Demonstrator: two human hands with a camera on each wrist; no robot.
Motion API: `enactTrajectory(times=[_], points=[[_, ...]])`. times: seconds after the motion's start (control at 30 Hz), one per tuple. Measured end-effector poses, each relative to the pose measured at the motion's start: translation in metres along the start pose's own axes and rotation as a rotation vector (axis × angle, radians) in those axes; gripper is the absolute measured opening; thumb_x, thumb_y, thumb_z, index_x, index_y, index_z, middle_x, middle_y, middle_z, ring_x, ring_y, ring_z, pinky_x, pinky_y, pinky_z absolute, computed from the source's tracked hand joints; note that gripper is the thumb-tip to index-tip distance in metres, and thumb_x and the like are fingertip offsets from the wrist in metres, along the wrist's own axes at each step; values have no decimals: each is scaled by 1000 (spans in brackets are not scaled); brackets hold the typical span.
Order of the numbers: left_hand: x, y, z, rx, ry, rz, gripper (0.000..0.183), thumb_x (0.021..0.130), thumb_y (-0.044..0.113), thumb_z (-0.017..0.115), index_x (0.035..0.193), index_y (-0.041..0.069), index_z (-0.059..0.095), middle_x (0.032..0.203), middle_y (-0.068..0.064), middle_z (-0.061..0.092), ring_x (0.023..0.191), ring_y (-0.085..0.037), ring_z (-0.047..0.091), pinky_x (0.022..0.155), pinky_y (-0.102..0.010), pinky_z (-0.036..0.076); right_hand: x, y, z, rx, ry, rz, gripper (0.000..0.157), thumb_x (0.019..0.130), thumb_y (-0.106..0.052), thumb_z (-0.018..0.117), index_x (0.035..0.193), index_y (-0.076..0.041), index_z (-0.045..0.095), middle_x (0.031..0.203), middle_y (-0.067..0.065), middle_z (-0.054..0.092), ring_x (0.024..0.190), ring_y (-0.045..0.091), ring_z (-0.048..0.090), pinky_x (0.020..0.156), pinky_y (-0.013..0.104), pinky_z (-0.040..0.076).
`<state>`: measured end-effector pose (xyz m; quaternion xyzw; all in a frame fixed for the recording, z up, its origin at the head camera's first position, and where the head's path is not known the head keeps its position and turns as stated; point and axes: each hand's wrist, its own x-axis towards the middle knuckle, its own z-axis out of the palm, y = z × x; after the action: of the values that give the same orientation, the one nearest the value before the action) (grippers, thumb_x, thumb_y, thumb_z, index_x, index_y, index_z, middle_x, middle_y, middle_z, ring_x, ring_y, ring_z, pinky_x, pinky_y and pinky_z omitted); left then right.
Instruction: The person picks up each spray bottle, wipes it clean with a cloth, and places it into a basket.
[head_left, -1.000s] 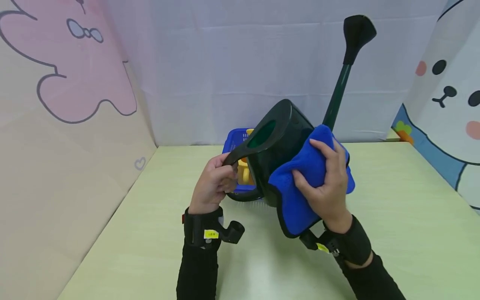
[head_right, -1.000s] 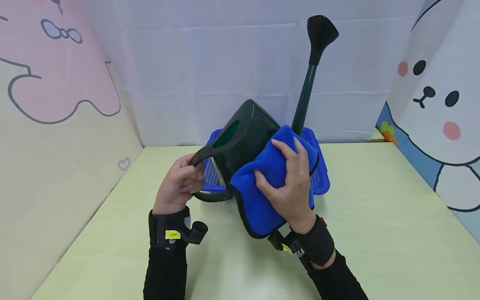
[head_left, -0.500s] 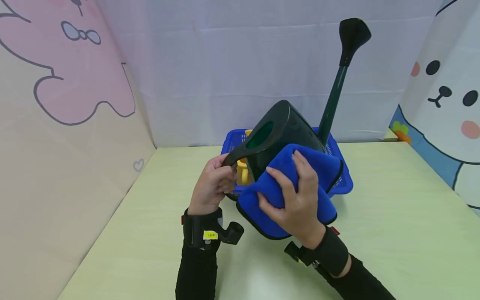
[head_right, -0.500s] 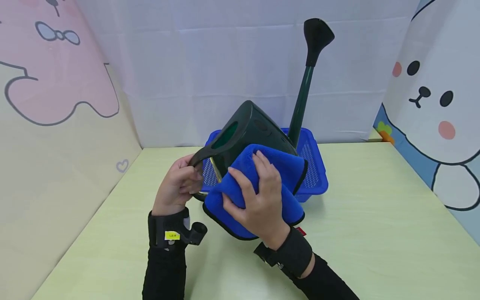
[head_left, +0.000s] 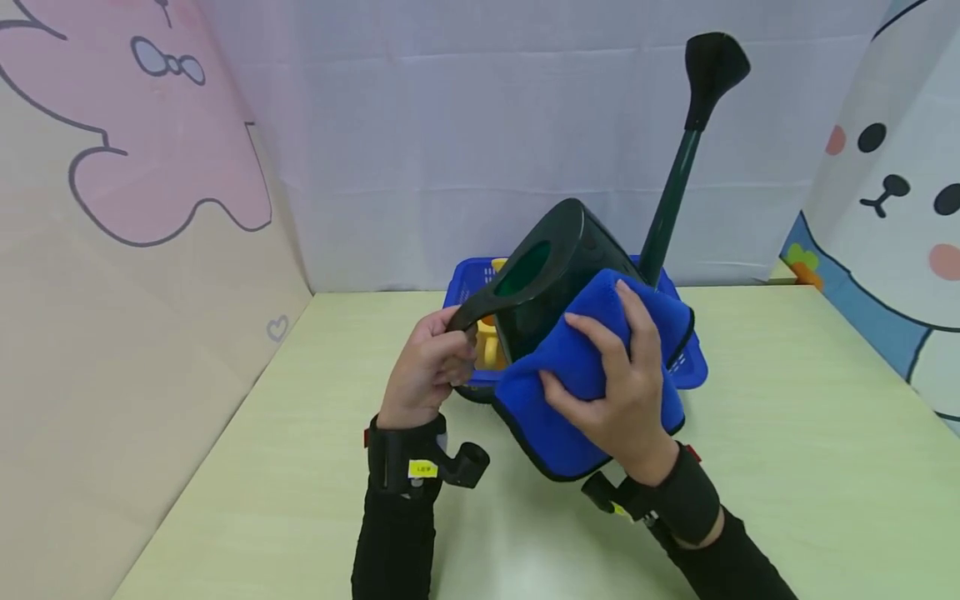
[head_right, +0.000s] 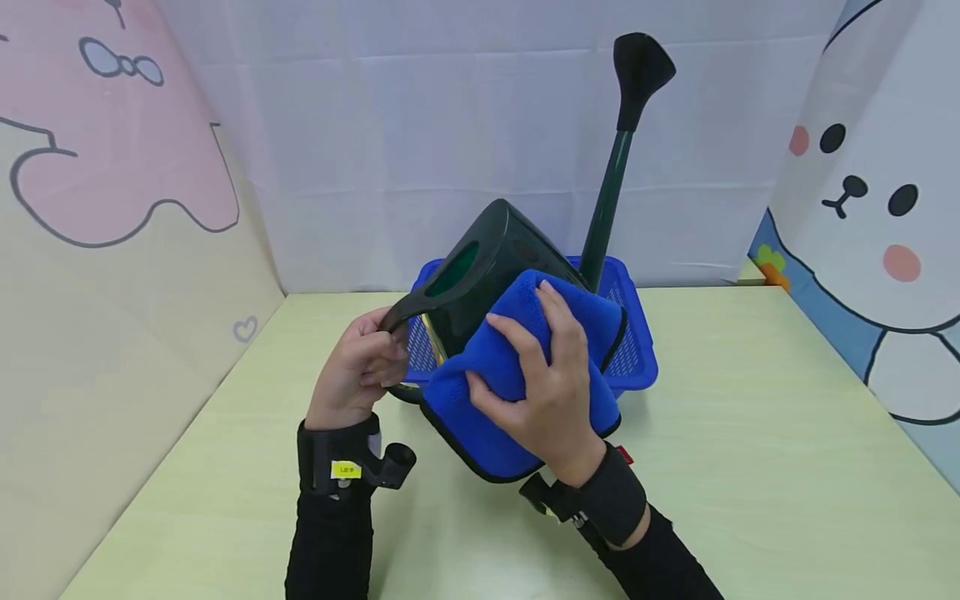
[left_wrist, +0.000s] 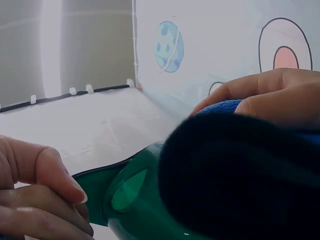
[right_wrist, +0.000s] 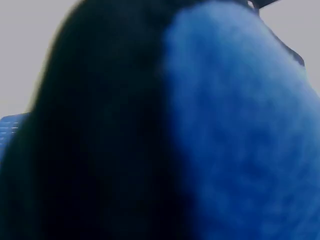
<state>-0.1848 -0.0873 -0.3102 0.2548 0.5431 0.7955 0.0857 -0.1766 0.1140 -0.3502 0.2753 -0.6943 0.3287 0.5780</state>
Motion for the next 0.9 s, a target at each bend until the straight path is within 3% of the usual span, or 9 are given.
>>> enactTrajectory(times=[0.13,0.23,0.33,0.43,0.57,0.73,0.9], points=[[0,0,0,3,-4,1,14,75,-3,39,72,9,45,48,6,35,37,-9,25,38,-22,16,6,8,-13,97,-42,163,58,73,-48,59,112,-6,52,133,23,38,119,35,38,86,65,37],[1,0,1,0,-9,-3,14,75,-3,39,74,9,45,49,6,35,38,-9,26,38,-21,16,10,14,-21,153,-49,270,56,72,-35,64,116,-5,50,133,21,40,118,31,39,87,65,36],[1,0,2,4,-12,-11,11,74,-2,39,76,8,45,49,6,36,38,-9,26,38,-20,18,12,17,-24,180,-40,336,55,69,-20,65,119,-4,48,131,19,42,115,28,40,89,64,35],[1,0,2,8,-7,-17,11,74,-2,39,78,7,44,50,6,36,38,-9,27,38,-20,18,11,16,-23,180,-28,354,56,67,-15,65,119,-4,48,131,18,42,115,26,41,89,63,36],[0,1,3,10,2,-20,11,73,-2,40,80,6,44,49,6,36,38,-8,27,38,-21,17,6,11,-17,158,-6,294,54,69,-25,65,116,-4,50,131,20,43,117,29,41,89,63,37],[-1,1,3,11,7,-19,12,73,-3,40,81,6,44,50,6,35,38,-8,27,37,-20,18,2,3,-6,71,14,145,55,73,-46,60,110,-5,53,129,24,42,118,35,40,87,63,39],[0,1,4,6,14,-26,13,75,-2,39,81,6,47,50,6,35,37,-8,28,37,-17,21,-4,-6,5,-25,35,-15,49,73,-45,60,104,-8,56,127,23,43,116,38,40,85,61,41]])
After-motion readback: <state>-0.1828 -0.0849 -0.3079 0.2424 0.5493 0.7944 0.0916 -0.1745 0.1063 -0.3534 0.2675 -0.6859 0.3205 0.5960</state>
